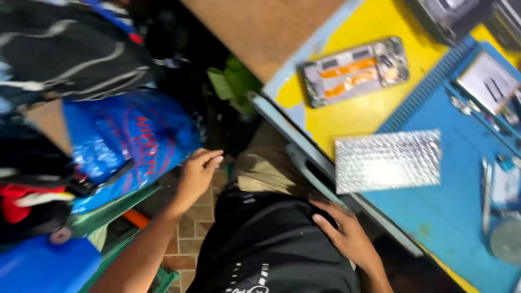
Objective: The person cleans a smartphone screen using a small white wipe, repeatedly rubbing the surface. They then place the phone into a bubble wrap pouch and set it on the workbench.
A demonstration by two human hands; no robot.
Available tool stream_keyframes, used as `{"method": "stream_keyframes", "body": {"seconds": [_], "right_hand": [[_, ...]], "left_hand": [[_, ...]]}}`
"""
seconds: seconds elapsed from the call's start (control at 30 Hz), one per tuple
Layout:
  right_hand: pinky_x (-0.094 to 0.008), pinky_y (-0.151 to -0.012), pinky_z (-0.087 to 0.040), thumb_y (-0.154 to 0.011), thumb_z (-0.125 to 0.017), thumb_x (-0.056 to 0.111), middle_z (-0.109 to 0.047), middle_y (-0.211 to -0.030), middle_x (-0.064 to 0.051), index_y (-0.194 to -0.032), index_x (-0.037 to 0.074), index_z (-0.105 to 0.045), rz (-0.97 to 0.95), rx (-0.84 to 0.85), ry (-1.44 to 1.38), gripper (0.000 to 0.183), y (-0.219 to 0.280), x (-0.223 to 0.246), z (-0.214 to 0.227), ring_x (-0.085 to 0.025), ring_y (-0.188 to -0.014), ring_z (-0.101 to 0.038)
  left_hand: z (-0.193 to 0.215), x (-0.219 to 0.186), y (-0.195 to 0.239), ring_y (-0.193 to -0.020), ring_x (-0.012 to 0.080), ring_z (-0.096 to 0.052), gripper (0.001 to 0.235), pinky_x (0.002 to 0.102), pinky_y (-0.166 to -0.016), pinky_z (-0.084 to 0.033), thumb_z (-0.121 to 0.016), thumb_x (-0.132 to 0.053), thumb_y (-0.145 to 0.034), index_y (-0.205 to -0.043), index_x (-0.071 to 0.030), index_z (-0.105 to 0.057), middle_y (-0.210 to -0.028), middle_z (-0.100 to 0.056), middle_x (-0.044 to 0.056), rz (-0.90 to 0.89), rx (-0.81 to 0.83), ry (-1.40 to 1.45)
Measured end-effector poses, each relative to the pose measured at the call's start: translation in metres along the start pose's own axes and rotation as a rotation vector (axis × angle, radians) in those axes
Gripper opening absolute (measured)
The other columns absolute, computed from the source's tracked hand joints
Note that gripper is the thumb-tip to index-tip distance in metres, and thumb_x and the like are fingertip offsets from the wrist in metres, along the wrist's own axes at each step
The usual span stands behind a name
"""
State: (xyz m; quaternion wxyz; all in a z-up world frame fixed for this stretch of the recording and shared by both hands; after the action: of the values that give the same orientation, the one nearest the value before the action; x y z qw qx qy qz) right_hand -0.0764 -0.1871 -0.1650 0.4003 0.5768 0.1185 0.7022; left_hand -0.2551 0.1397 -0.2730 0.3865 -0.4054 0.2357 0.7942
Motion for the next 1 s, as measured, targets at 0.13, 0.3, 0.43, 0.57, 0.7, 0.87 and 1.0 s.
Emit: {"method": "stream_keyframes", "body": {"seconds": [0.13, 0.3, 0.43, 0.57, 0.7, 0.87, 1.0], "right_hand": [[-0.021, -0.088, -0.048, -0.092, -0.06, 0.044, -0.076, -0.132, 0.008, -0.135, 0.023, -0.073, -0.381, -0.108, -0.07, 0.049, 0.007, -0.021, 0.004, -0.006, -0.089, -0.068], [-0.048, -0.078, -0.062, -0.096, -0.07, 0.033, -0.079, -0.109, -0.027, -0.13, 0.011, -0.076, -0.361, -0.277, -0.316, 0.041, 0.023, -0.038, 0.005, -0.028, -0.09, -0.075], [-0.042, -0.063, -0.063, -0.094, -0.073, 0.029, -0.08, -0.109, -0.021, -0.125, 0.013, -0.078, -0.272, -0.35, -0.313, 0.035, 0.035, -0.035, 0.009, -0.021, -0.076, -0.073], [-0.049, -0.089, -0.059, -0.096, -0.069, 0.025, -0.08, -0.112, -0.02, -0.124, 0.009, -0.078, -0.086, -0.405, -0.275, 0.032, 0.043, -0.047, 0.01, -0.034, -0.107, -0.075], [-0.057, -0.097, -0.053, -0.098, -0.067, 0.027, -0.075, -0.118, -0.025, -0.127, 0.005, -0.074, -0.086, -0.458, -0.252, 0.037, 0.051, -0.063, 0.012, -0.041, -0.117, -0.068], [-0.064, -0.108, -0.038, -0.103, -0.057, 0.037, -0.059, -0.14, -0.031, -0.139, -0.001, -0.064, 0.58, -0.323, -0.218, 0.052, 0.052, -0.028, 0.003, -0.047, -0.139, -0.048], [-0.068, -0.112, -0.03, -0.107, -0.052, 0.039, -0.056, -0.147, -0.029, -0.139, -0.001, -0.061, 0.778, -0.059, -0.196, 0.052, 0.051, 0.009, -0.008, -0.051, -0.139, -0.048]], "left_hand": [[-0.005, -0.09, -0.028, -0.085, 0.0195, -0.069, 0.013, 0.031, -0.079, -0.054, -0.075, -0.012, -0.094, -0.1, -0.002, -0.08, -0.093, -0.069, 0.007, -0.276, 0.119, 0.045], [-0.051, -0.19, -0.013, -0.08, 0.0269, -0.075, 0.017, 0.039, -0.076, -0.061, -0.085, -0.025, -0.083, -0.098, -0.016, -0.083, -0.089, -0.076, 0.007, -0.32, 0.652, 0.267], [-0.081, -0.215, 0.008, -0.086, 0.023, -0.068, 0.026, 0.035, -0.089, -0.051, -0.079, -0.037, -0.09, -0.106, -0.017, -0.082, -0.095, -0.068, 0.003, -0.43, 1.081, 0.249], [-0.1, -0.224, 0.012, -0.088, 0.0231, -0.064, 0.03, 0.037, -0.09, -0.047, -0.076, -0.041, -0.091, -0.107, -0.016, -0.08, -0.093, -0.062, 0.002, -0.495, 1.187, 0.181], [-0.097, -0.241, 0.009, -0.08, 0.0214, -0.062, 0.024, 0.036, -0.084, -0.046, -0.065, -0.029, -0.101, -0.089, -0.011, -0.075, -0.083, -0.055, -0.002, -0.69, 1.124, 0.064], [-0.085, -0.241, 0.012, -0.087, 0.0259, -0.064, 0.028, 0.04, -0.085, -0.048, -0.061, -0.035, -0.103, -0.093, -0.011, -0.071, -0.088, -0.054, -0.001, -0.74, 1.118, -0.004], [-0.092, -0.227, 0.022, -0.083, 0.0257, -0.065, 0.026, 0.038, -0.084, -0.049, -0.065, -0.034, -0.101, -0.095, -0.01, -0.074, -0.088, -0.058, 0.001, -0.695, 1.138, 0.01]]}}
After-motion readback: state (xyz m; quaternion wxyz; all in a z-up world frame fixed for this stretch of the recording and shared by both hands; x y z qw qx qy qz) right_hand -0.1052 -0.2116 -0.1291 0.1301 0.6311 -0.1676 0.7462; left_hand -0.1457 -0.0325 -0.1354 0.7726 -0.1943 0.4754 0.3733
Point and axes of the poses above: each hand's wrist, its own y-axis away from the middle knuckle, its own z-axis out of the back of the hand, x = y × z, the point moved 5 cm from there along -y, towards the middle knuckle
